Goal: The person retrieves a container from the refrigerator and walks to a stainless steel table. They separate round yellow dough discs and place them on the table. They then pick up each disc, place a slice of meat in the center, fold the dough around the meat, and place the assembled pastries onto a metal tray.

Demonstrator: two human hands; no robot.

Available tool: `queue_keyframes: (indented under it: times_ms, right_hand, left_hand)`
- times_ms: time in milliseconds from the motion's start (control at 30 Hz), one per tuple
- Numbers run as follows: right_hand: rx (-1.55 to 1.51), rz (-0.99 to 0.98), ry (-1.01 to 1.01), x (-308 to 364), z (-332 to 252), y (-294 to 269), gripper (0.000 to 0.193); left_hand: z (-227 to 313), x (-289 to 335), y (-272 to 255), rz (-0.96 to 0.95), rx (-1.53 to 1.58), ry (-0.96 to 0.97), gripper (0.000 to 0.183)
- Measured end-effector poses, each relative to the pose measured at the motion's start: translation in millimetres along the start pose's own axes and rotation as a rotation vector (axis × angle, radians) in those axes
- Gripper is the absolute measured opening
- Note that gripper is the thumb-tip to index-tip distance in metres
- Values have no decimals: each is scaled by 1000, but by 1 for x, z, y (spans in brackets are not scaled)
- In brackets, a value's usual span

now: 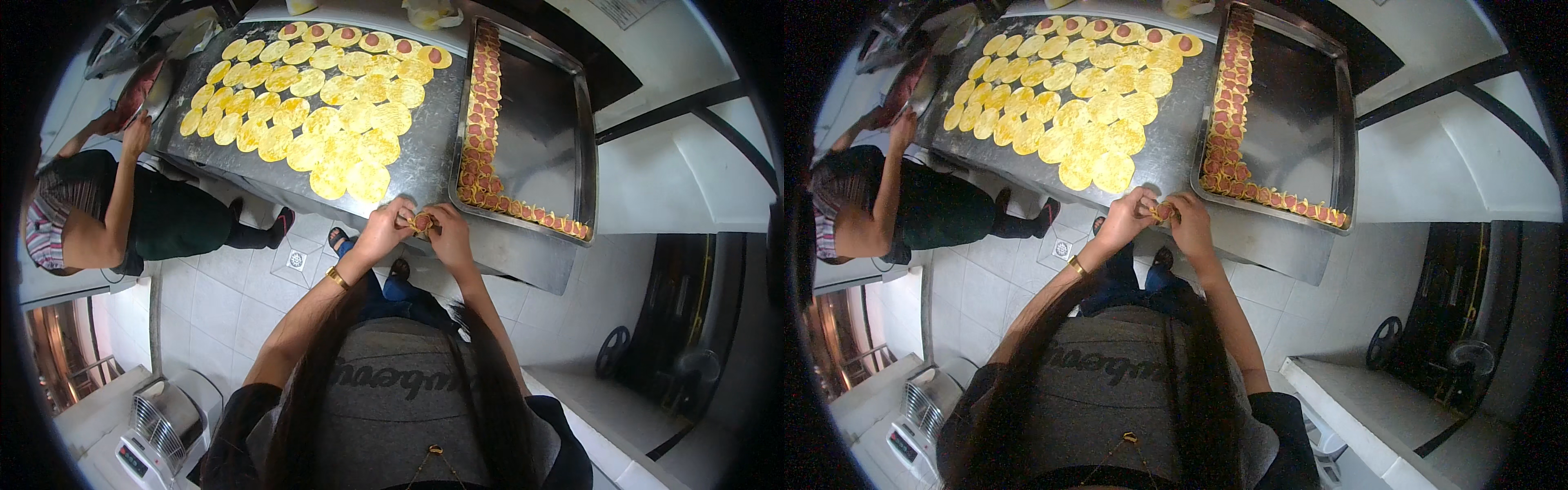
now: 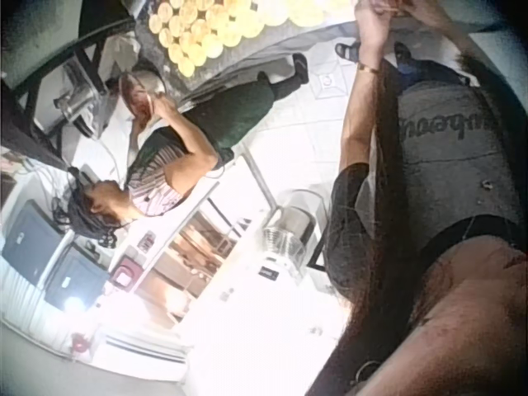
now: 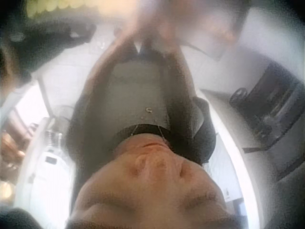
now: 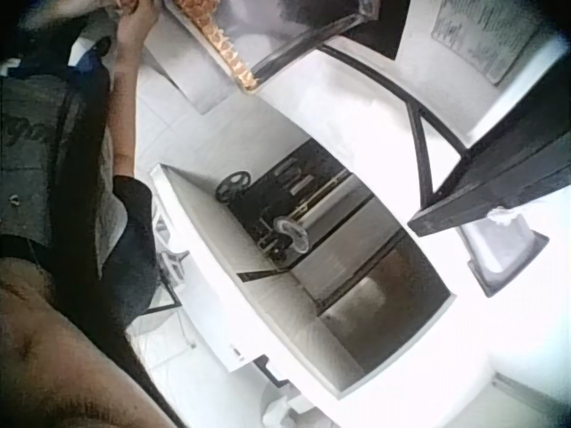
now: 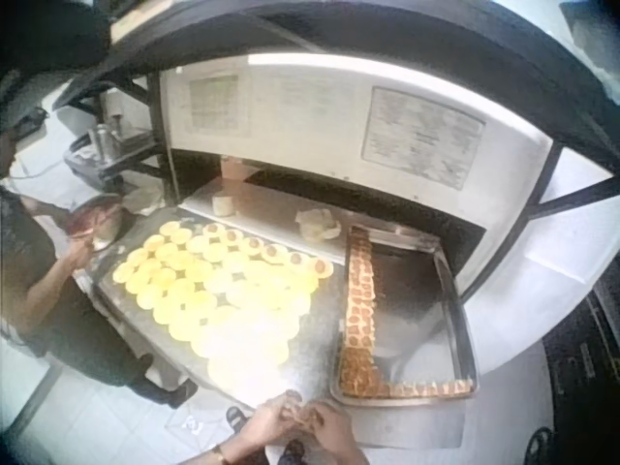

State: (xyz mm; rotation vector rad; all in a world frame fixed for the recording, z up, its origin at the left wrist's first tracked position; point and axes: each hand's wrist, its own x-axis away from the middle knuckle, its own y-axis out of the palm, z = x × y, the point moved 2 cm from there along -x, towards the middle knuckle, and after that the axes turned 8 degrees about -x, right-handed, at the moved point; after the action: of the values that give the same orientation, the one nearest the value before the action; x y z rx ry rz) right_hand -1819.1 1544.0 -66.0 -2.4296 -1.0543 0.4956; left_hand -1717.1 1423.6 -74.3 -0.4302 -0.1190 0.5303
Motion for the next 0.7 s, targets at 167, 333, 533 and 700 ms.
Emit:
queue_keyframes:
  times_ms: [167,333,533,700]
  right_hand:
    - [-4,11,56,2,1,2,22]
    - [51,57,-36,3,-1,1,21]
    - [-15,48,10,0,-9,6,19]
    - [17,93,-55,-1,-5,4,18]
  left_hand:
    - [7,-1,-3,-35,-219,48,29]
    - [1,-1,-2,-61,-167,64,28]
    - [-7,-7,4,-70,-161,41,22]
    - [1,-6,2,-32,-261,36,22]
